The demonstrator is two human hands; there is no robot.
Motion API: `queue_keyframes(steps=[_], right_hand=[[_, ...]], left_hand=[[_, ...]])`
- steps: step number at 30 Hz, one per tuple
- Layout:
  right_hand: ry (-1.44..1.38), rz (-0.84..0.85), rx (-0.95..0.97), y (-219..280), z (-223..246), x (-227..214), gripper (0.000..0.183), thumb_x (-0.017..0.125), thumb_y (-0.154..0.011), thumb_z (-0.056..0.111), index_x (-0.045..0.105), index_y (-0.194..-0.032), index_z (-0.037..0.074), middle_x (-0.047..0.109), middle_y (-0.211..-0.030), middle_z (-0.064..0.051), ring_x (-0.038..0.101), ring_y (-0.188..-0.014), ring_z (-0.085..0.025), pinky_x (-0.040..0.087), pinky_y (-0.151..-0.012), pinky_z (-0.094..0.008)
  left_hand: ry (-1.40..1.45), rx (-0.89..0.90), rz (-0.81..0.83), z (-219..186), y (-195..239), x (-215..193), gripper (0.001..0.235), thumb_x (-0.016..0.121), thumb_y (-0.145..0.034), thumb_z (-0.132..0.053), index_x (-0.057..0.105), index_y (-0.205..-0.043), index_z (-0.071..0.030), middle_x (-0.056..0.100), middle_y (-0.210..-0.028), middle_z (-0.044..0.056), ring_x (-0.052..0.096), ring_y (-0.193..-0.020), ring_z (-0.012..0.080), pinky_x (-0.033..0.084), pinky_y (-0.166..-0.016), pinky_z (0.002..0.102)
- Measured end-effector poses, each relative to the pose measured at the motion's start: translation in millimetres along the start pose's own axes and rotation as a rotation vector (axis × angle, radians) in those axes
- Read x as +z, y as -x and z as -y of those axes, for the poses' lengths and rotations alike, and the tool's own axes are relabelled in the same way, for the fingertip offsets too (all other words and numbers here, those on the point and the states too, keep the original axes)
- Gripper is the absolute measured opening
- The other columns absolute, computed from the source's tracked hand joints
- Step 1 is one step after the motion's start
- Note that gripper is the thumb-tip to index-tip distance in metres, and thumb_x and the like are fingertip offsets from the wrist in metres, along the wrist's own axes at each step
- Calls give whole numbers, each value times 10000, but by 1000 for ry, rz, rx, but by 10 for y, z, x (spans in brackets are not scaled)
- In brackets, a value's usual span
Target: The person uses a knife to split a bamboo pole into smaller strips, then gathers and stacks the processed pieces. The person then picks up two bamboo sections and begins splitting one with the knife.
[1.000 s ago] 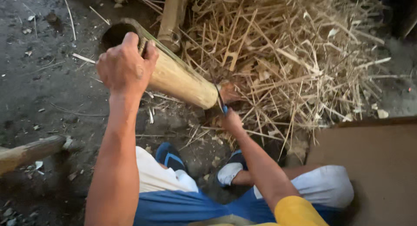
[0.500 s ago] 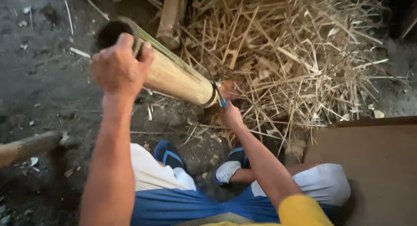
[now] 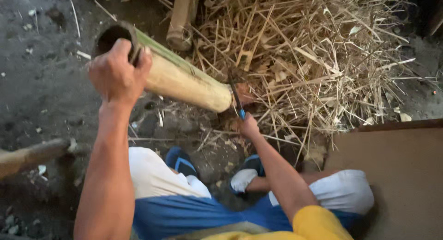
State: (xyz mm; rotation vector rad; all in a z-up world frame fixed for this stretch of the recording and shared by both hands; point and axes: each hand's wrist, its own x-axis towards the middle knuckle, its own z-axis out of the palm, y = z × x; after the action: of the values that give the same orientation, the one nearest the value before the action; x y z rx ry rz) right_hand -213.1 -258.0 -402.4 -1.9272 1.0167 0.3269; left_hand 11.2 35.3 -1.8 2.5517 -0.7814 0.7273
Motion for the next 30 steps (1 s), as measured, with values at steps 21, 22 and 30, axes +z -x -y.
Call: queue_keyframes(steps=[21,22,30], right_hand=[[18,-291,-745,1196,1372,-9,534,550,-967,197,378,-1443,28,676,-915,-336,638,-775,-552,479,-663,-620],[23,-287,-689,1151,1334,82,479,574,-980,219,425,-1398,38,686,-915,-329,642,-793,-550,480,-674,-622],[73,-191,-378,673,906,151,369,589,-982,236,477,-1253,11,695,-886,-321,645,-830,-546,481,-711,-619]], left_hand=[[-106,-132,180,-477,-167,-96,430,736,-985,-504,772,-964,-77,733,-785,233,698,-730,460,512,-707,605],[-78,-176,234,-459,-194,-64,432,711,-1008,-503,765,-966,-77,737,-801,222,707,-746,445,519,-733,588],[-186,-220,106,-402,-280,-2,426,739,-986,-501,782,-950,-79,729,-797,249,694,-729,476,540,-680,577]])
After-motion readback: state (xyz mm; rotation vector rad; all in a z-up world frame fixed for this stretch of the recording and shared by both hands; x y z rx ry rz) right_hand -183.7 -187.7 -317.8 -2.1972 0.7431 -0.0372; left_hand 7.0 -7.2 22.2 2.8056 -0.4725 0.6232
